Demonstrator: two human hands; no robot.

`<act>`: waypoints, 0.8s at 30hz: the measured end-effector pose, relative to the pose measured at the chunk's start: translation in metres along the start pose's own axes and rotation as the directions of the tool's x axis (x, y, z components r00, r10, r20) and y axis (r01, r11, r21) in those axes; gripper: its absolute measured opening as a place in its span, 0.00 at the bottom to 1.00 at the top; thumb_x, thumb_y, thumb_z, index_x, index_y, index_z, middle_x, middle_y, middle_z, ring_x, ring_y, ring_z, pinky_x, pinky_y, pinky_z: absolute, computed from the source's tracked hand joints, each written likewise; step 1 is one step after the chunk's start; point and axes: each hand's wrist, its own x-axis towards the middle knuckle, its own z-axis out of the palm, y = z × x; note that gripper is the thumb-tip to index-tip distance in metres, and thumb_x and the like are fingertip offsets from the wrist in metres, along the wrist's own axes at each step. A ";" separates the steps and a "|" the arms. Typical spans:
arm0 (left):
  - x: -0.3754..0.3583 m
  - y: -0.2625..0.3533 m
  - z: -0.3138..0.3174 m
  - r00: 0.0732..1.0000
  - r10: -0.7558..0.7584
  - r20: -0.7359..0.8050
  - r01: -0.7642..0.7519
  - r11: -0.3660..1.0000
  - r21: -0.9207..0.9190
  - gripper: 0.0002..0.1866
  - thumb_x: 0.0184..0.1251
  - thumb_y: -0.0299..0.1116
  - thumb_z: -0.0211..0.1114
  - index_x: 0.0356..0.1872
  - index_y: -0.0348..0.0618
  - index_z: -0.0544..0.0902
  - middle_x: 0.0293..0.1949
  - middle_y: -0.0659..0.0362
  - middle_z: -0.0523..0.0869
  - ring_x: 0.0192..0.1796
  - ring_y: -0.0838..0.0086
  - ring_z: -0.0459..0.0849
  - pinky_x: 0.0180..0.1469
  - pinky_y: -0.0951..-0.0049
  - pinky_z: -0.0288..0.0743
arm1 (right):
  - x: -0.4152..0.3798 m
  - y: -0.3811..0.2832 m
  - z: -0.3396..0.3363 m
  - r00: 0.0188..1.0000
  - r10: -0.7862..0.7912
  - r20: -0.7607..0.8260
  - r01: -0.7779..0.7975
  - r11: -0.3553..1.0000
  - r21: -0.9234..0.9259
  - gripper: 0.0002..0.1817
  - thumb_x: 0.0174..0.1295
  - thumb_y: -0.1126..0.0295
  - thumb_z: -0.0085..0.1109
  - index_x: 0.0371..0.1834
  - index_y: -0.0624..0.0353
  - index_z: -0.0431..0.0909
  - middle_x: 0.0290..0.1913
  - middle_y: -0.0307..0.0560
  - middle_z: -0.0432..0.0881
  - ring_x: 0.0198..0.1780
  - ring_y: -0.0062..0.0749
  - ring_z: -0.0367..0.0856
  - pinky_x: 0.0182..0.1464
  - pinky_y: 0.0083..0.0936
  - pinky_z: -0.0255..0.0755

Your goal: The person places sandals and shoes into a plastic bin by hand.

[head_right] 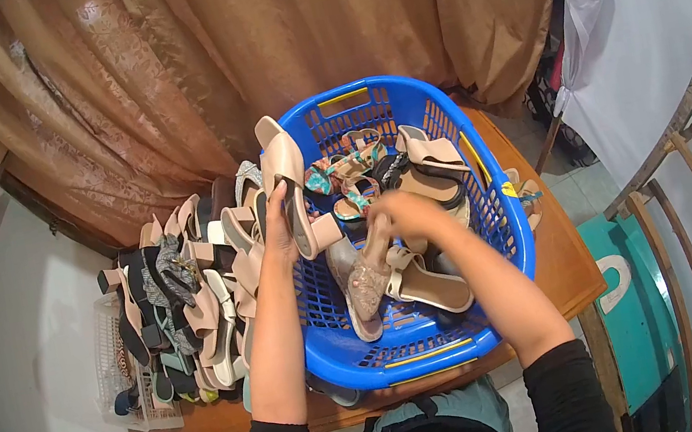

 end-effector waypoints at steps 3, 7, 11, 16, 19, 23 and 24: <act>-0.005 0.003 0.006 0.998 0.037 -0.041 -0.035 0.998 0.057 0.28 0.51 0.51 0.67 0.46 0.43 0.70 0.30 0.58 0.78 0.26 0.76 0.79 0.24 0.75 0.78 | -0.027 0.011 -0.036 0.842 0.221 -0.491 -0.382 0.888 -0.255 0.27 0.39 0.67 0.69 0.48 0.49 0.75 0.49 0.48 0.76 0.48 0.45 0.76 0.52 0.35 0.70; -0.003 -0.001 0.009 0.996 0.040 -0.074 -0.031 0.992 0.123 0.36 0.49 0.50 0.69 0.55 0.42 0.65 0.39 0.55 0.76 0.32 0.74 0.79 0.23 0.75 0.78 | -0.032 0.039 -0.023 0.573 0.259 -0.777 -0.696 0.655 -0.294 0.22 0.42 0.71 0.65 0.46 0.49 0.78 0.45 0.47 0.79 0.45 0.46 0.76 0.49 0.36 0.72; -0.006 -0.002 0.010 1.000 0.026 -0.015 -0.023 0.983 0.181 0.42 0.48 0.47 0.72 0.61 0.41 0.59 0.48 0.53 0.73 0.41 0.70 0.79 0.34 0.73 0.79 | -0.032 0.050 -0.023 0.598 0.401 -0.694 -0.678 0.715 -0.170 0.10 0.48 0.73 0.58 0.35 0.51 0.84 0.32 0.45 0.83 0.41 0.44 0.78 0.45 0.36 0.73; 0.001 -0.006 0.008 0.995 0.097 0.004 -0.096 0.968 0.232 0.43 0.46 0.44 0.75 0.60 0.36 0.61 0.53 0.52 0.73 0.49 0.70 0.77 0.54 0.71 0.69 | -0.026 0.019 -0.052 0.484 0.340 -0.806 -0.537 0.843 0.033 0.10 0.51 0.72 0.58 0.37 0.53 0.82 0.33 0.49 0.82 0.38 0.45 0.78 0.42 0.35 0.73; -0.007 -0.001 0.014 0.998 0.064 0.021 -0.066 0.981 0.181 0.32 0.49 0.43 0.73 0.51 0.36 0.71 0.41 0.56 0.79 0.40 0.72 0.80 0.42 0.72 0.76 | -0.031 -0.002 -0.073 0.310 0.290 -0.905 -0.251 0.943 0.217 0.08 0.53 0.73 0.59 0.37 0.60 0.79 0.30 0.57 0.80 0.33 0.46 0.81 0.37 0.31 0.72; -0.002 -0.004 0.012 0.998 -0.055 0.003 0.055 0.998 0.024 0.23 0.52 0.40 0.72 0.44 0.37 0.76 0.37 0.56 0.82 0.37 0.70 0.83 0.39 0.70 0.80 | -0.039 0.016 -0.079 0.167 0.406 -0.899 -0.037 0.913 0.406 0.10 0.61 0.69 0.57 0.39 0.64 0.78 0.33 0.44 0.81 0.36 0.24 0.76 0.41 0.22 0.69; -0.002 -0.005 0.013 0.999 -0.054 0.005 0.054 0.998 0.024 0.23 0.52 0.40 0.72 0.44 0.37 0.76 0.37 0.56 0.82 0.37 0.70 0.83 0.39 0.70 0.80 | -0.041 0.019 -0.080 0.178 0.478 -0.860 0.055 0.868 0.494 0.10 0.63 0.68 0.56 0.40 0.64 0.77 0.35 0.42 0.80 0.37 0.23 0.75 0.42 0.20 0.69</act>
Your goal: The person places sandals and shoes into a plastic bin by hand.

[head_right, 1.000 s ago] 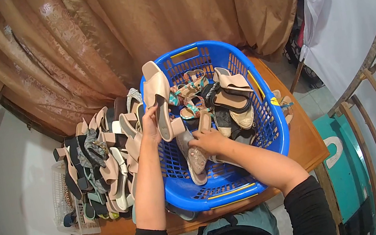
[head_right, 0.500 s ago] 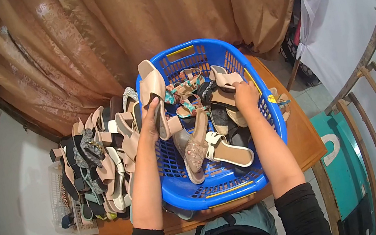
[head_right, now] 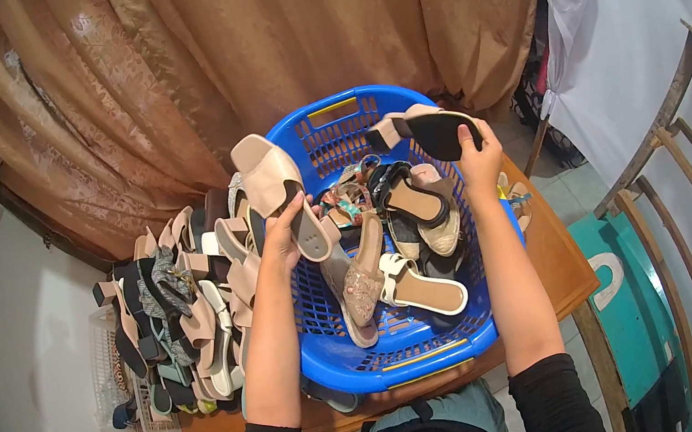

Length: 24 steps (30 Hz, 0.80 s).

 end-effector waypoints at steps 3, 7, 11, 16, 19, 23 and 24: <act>-0.001 0.001 0.002 0.995 0.098 -0.012 -0.098 0.983 -0.155 0.18 0.55 0.35 0.69 0.44 0.37 0.77 0.39 0.54 0.83 0.38 0.70 0.83 0.39 0.68 0.81 | 0.000 0.000 0.003 0.971 0.224 0.077 -0.236 0.885 0.401 0.10 0.63 0.67 0.56 0.41 0.63 0.77 0.35 0.40 0.80 0.37 0.21 0.75 0.42 0.17 0.69; -0.004 0.006 0.002 0.991 0.123 -0.046 -0.128 0.983 -0.136 0.18 0.56 0.39 0.69 0.42 0.39 0.77 0.35 0.56 0.83 0.34 0.73 0.83 0.35 0.71 0.81 | -0.005 -0.013 0.007 0.951 0.262 0.165 -0.308 0.859 0.410 0.10 0.63 0.67 0.57 0.41 0.62 0.77 0.36 0.39 0.79 0.36 0.19 0.74 0.41 0.16 0.69; -0.001 -0.001 -0.011 0.990 0.095 0.105 -0.092 0.995 -0.037 0.20 0.57 0.47 0.66 0.42 0.44 0.77 0.31 0.61 0.80 0.32 0.75 0.81 0.33 0.71 0.80 | -0.012 -0.014 0.014 0.960 0.159 0.232 -0.206 0.959 0.193 0.10 0.60 0.67 0.60 0.37 0.62 0.78 0.32 0.38 0.79 0.33 0.18 0.75 0.38 0.16 0.69; -0.019 -0.006 0.011 0.964 0.076 0.255 -0.117 0.982 0.149 0.24 0.61 0.43 0.64 0.57 0.48 0.72 0.47 0.60 0.81 0.44 0.74 0.81 0.43 0.70 0.79 | -0.024 -0.027 0.024 0.911 0.195 0.363 -0.265 0.952 0.154 0.11 0.58 0.65 0.62 0.33 0.63 0.79 0.30 0.37 0.79 0.31 0.17 0.74 0.35 0.16 0.68; -0.016 -0.012 0.014 0.965 -0.082 0.250 0.026 0.975 0.219 0.21 0.64 0.39 0.60 0.56 0.42 0.73 0.49 0.58 0.81 0.46 0.74 0.81 0.44 0.69 0.79 | -0.026 -0.027 0.026 0.885 0.272 0.377 -0.379 0.892 0.247 0.11 0.59 0.64 0.62 0.35 0.62 0.78 0.31 0.37 0.80 0.32 0.17 0.75 0.36 0.15 0.69; -0.015 -0.021 0.011 0.924 -0.144 0.355 0.016 0.940 0.340 0.22 0.62 0.37 0.62 0.56 0.41 0.73 0.50 0.56 0.80 0.47 0.73 0.81 0.46 0.68 0.79 | -0.032 -0.029 0.030 0.840 0.344 0.420 -0.495 0.804 0.330 0.11 0.59 0.65 0.61 0.37 0.62 0.78 0.32 0.38 0.80 0.33 0.17 0.76 0.37 0.14 0.70; -0.012 -0.025 0.009 0.912 -0.121 0.392 -0.068 0.898 0.435 0.22 0.61 0.36 0.62 0.56 0.41 0.73 0.50 0.56 0.80 0.47 0.74 0.81 0.46 0.68 0.78 | -0.035 -0.033 0.032 0.835 0.334 0.438 -0.502 0.789 0.355 0.11 0.60 0.65 0.61 0.37 0.62 0.78 0.32 0.38 0.81 0.33 0.17 0.77 0.37 0.14 0.70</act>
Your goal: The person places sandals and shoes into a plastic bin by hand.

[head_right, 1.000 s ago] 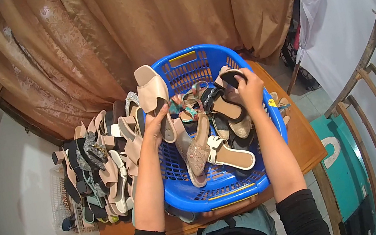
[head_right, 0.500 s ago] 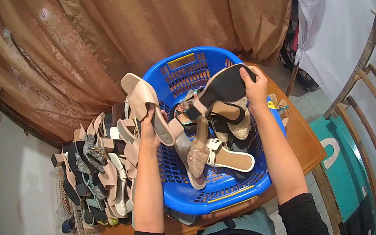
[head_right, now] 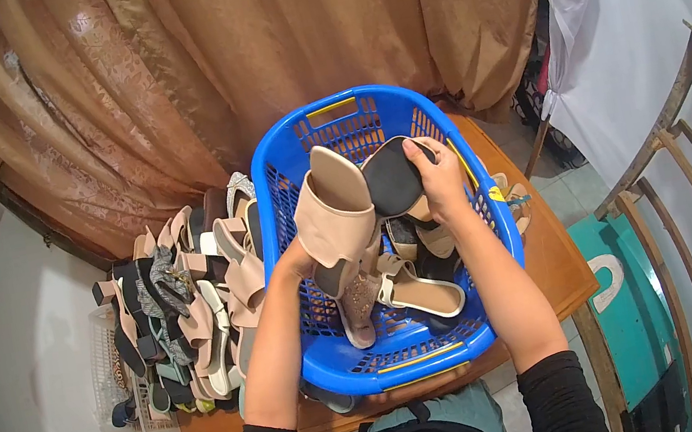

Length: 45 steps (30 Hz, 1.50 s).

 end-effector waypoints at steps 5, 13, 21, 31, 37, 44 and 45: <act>0.013 -0.012 0.004 0.994 0.107 -0.013 -0.106 0.993 0.050 0.32 0.52 0.34 0.70 0.59 0.39 0.70 0.54 0.58 0.77 0.53 0.76 0.74 0.55 0.72 0.70 | -0.004 -0.001 0.006 0.979 0.018 0.201 -0.029 0.998 0.051 0.12 0.61 0.64 0.59 0.39 0.62 0.78 0.34 0.39 0.81 0.34 0.17 0.77 0.39 0.15 0.70; 0.013 -0.001 0.015 0.979 0.191 -0.070 -0.194 0.980 -0.039 0.29 0.54 0.33 0.68 0.59 0.39 0.71 0.54 0.56 0.78 0.52 0.75 0.77 0.53 0.71 0.73 | 0.002 -0.011 0.006 0.910 -0.054 0.410 -0.084 0.947 0.311 0.19 0.65 0.59 0.52 0.56 0.54 0.67 0.50 0.42 0.77 0.49 0.26 0.76 0.49 0.23 0.71; -0.008 0.008 0.012 0.981 0.178 -0.081 -0.190 0.765 -0.616 0.24 0.60 0.40 0.63 0.55 0.41 0.73 0.49 0.54 0.81 0.46 0.71 0.83 0.45 0.68 0.81 | -0.010 0.030 0.002 0.734 0.345 0.585 0.027 0.846 -0.532 0.38 0.56 0.53 0.62 0.66 0.55 0.56 0.63 0.57 0.65 0.66 0.44 0.61 0.64 0.34 0.57; -0.008 0.015 0.024 0.982 0.098 -0.159 -0.169 0.830 -0.532 0.23 0.62 0.44 0.61 0.54 0.42 0.74 0.46 0.56 0.82 0.44 0.70 0.83 0.44 0.68 0.81 | -0.021 0.017 0.023 0.736 0.580 0.348 -0.253 0.713 -0.654 0.23 0.61 0.55 0.57 0.52 0.61 0.72 0.43 0.45 0.80 0.40 0.26 0.78 0.37 0.24 0.72; 0.006 0.011 0.002 0.927 -0.069 -0.369 -0.183 0.775 -0.605 0.19 0.64 0.48 0.59 0.42 0.41 0.77 0.33 0.55 0.82 0.34 0.68 0.83 0.39 0.67 0.81 | 0.001 0.029 0.007 0.882 0.468 0.065 -0.377 0.780 -0.499 0.23 0.58 0.52 0.56 0.49 0.57 0.70 0.37 0.40 0.75 0.36 0.23 0.74 0.38 0.25 0.69; -0.002 0.018 -0.002 0.862 -0.398 -0.315 0.151 0.794 -0.589 0.27 0.53 0.56 0.66 0.41 0.43 0.74 0.24 0.57 0.77 0.23 0.72 0.79 0.25 0.72 0.80 | 0.009 0.023 -0.007 0.808 0.585 0.074 -0.558 0.799 -0.223 0.20 0.55 0.60 0.58 0.48 0.57 0.68 0.35 0.39 0.73 0.30 0.25 0.72 0.31 0.21 0.68; -0.002 0.017 -0.003 0.888 -0.387 -0.249 0.153 0.758 -0.634 0.23 0.52 0.50 0.69 0.38 0.40 0.77 0.23 0.55 0.79 0.22 0.71 0.80 0.22 0.71 0.79 | 0.006 0.025 -0.007 0.914 0.376 0.150 -0.316 0.894 -0.317 0.25 0.52 0.62 0.61 0.52 0.58 0.65 0.39 0.43 0.72 0.36 0.29 0.73 0.37 0.24 0.69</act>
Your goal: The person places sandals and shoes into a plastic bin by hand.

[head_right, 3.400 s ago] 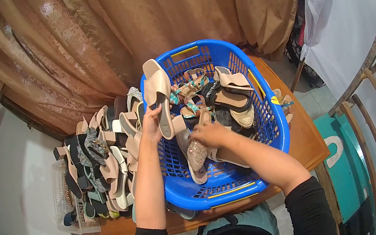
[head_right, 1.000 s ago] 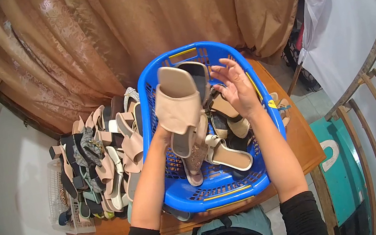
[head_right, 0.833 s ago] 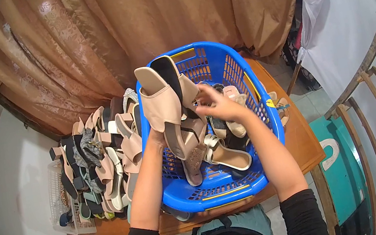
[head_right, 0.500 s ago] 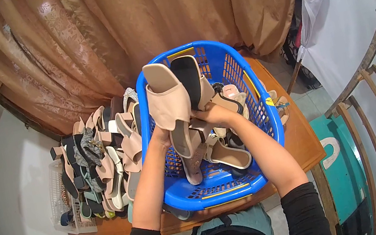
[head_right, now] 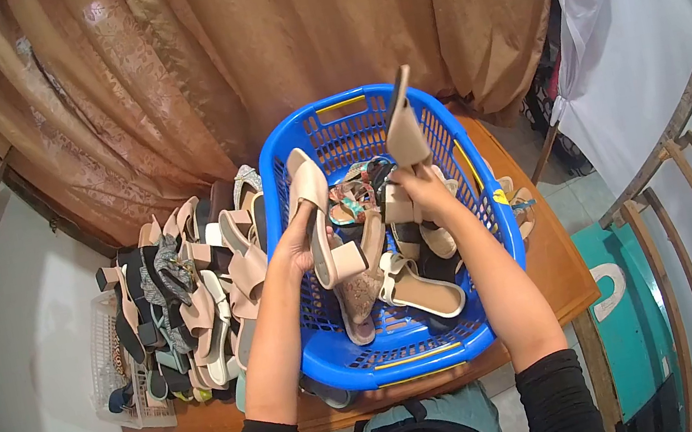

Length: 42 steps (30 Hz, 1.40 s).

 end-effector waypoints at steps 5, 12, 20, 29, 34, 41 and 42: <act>-0.011 0.002 0.010 0.973 -0.061 0.224 0.081 0.993 -0.081 0.19 0.53 0.41 0.69 0.39 0.39 0.77 0.25 0.54 0.80 0.22 0.69 0.80 0.24 0.70 0.80 | -0.005 -0.006 0.001 0.736 -0.664 0.135 0.553 0.474 -0.685 0.34 0.34 0.67 0.72 0.53 0.47 0.74 0.58 0.51 0.62 0.60 0.49 0.61 0.63 0.37 0.57; -0.001 -0.003 -0.001 0.898 -0.120 0.423 0.207 0.965 -0.164 0.29 0.54 0.45 0.69 0.49 0.34 0.70 0.35 0.51 0.79 0.23 0.78 0.77 0.21 0.80 0.77 | -0.013 -0.008 0.016 0.615 -0.782 0.105 0.666 0.443 -0.601 0.25 0.35 0.67 0.74 0.43 0.39 0.80 0.60 0.49 0.55 0.64 0.51 0.56 0.65 0.43 0.55; -0.003 -0.004 0.011 0.615 0.004 0.789 0.158 0.979 -0.128 0.28 0.59 0.52 0.50 0.52 0.40 0.70 0.33 0.52 0.79 0.19 0.79 0.74 0.12 0.85 0.66 | -0.013 -0.004 0.025 0.415 -0.885 0.213 0.824 0.266 -0.500 0.29 0.31 0.88 0.67 0.39 0.44 0.80 0.56 0.47 0.57 0.67 0.49 0.57 0.67 0.42 0.62; -0.002 -0.009 0.018 0.827 0.087 0.556 0.031 0.979 -0.200 0.30 0.57 0.49 0.46 0.58 0.41 0.69 0.44 0.48 0.81 0.31 0.69 0.83 0.20 0.78 0.77 | -0.030 -0.013 0.039 0.327 -0.837 0.438 0.797 -0.005 -0.604 0.22 0.36 0.80 0.65 0.35 0.37 0.83 0.51 0.43 0.67 0.63 0.49 0.64 0.63 0.40 0.64; -0.003 -0.020 0.025 0.845 0.117 0.521 0.001 0.975 -0.221 0.27 0.59 0.45 0.53 0.58 0.41 0.69 0.48 0.50 0.81 0.45 0.62 0.83 0.50 0.64 0.79 | -0.033 -0.021 0.036 0.316 -0.847 0.427 0.793 -0.012 -0.609 0.19 0.39 0.78 0.64 0.35 0.38 0.83 0.50 0.43 0.68 0.62 0.48 0.65 0.62 0.40 0.65; -0.013 -0.024 0.031 0.824 0.105 0.557 0.002 0.982 -0.188 0.27 0.56 0.40 0.59 0.56 0.39 0.70 0.46 0.49 0.81 0.44 0.62 0.83 0.49 0.63 0.79 | -0.029 -0.025 0.028 0.261 -0.863 0.432 0.742 -0.107 -0.661 0.15 0.42 0.74 0.63 0.33 0.38 0.83 0.48 0.38 0.69 0.56 0.43 0.68 0.61 0.39 0.66; -0.013 -0.025 0.031 0.824 0.104 0.556 0.002 0.982 -0.187 0.27 0.56 0.40 0.59 0.56 0.39 0.70 0.46 0.49 0.81 0.44 0.62 0.83 0.49 0.63 0.79 | -0.028 -0.025 0.027 0.236 -0.859 0.454 0.711 -0.166 -0.684 0.15 0.42 0.73 0.63 0.33 0.37 0.83 0.46 0.37 0.69 0.53 0.42 0.70 0.60 0.39 0.67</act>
